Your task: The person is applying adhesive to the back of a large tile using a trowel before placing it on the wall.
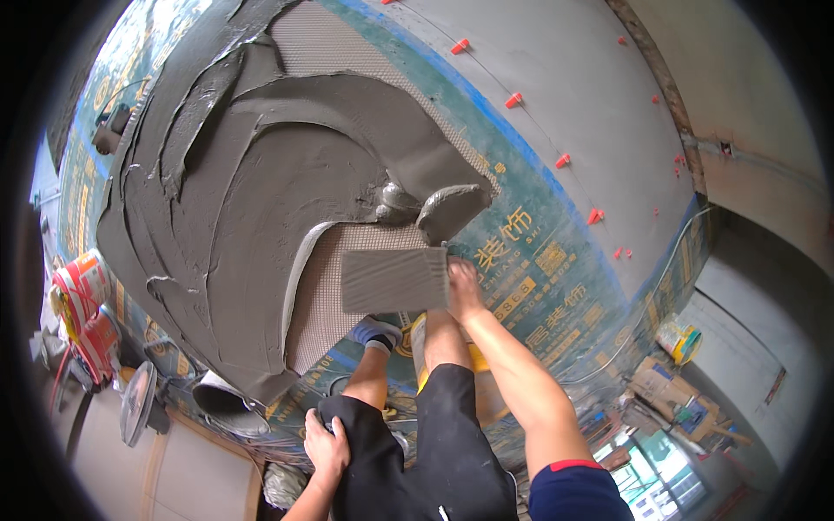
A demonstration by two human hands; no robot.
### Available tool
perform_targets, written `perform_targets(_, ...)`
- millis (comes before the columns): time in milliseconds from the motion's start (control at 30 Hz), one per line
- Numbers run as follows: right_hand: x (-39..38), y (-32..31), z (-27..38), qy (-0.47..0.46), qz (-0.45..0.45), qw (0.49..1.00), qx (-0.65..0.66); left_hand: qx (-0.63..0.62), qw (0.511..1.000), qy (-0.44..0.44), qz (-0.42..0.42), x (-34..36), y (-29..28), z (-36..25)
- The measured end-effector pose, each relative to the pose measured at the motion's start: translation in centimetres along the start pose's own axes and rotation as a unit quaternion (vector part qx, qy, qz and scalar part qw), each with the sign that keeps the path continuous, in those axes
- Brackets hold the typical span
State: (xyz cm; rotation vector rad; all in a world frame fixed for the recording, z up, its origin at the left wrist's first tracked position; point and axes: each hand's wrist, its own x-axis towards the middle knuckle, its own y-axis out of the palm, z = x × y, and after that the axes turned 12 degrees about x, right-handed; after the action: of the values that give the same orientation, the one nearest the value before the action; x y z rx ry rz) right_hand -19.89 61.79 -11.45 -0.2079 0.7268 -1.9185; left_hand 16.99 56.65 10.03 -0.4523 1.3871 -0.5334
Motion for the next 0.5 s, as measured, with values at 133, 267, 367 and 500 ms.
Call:
perform_targets(133,2.4,6.6,-0.1,-0.013,0.018,0.998,-0.063,0.010,0.999,0.037,-0.009,0.0,1.4,3.1)
perform_targets(267,3.6,7.7,1.9,-0.064,-0.016,0.993,-0.096,0.021,0.998,0.038,0.038,-0.8,0.8,3.1)
perform_targets(367,1.0,7.1,-3.6,0.015,-0.022,0.999,-0.042,0.001,0.995,0.080,0.053,-0.7,1.8,1.2)
perform_targets(500,0.5,10.5,3.0,0.038,-0.023,0.993,-0.110,0.031,0.998,0.045,0.042,0.2,0.6,3.1)
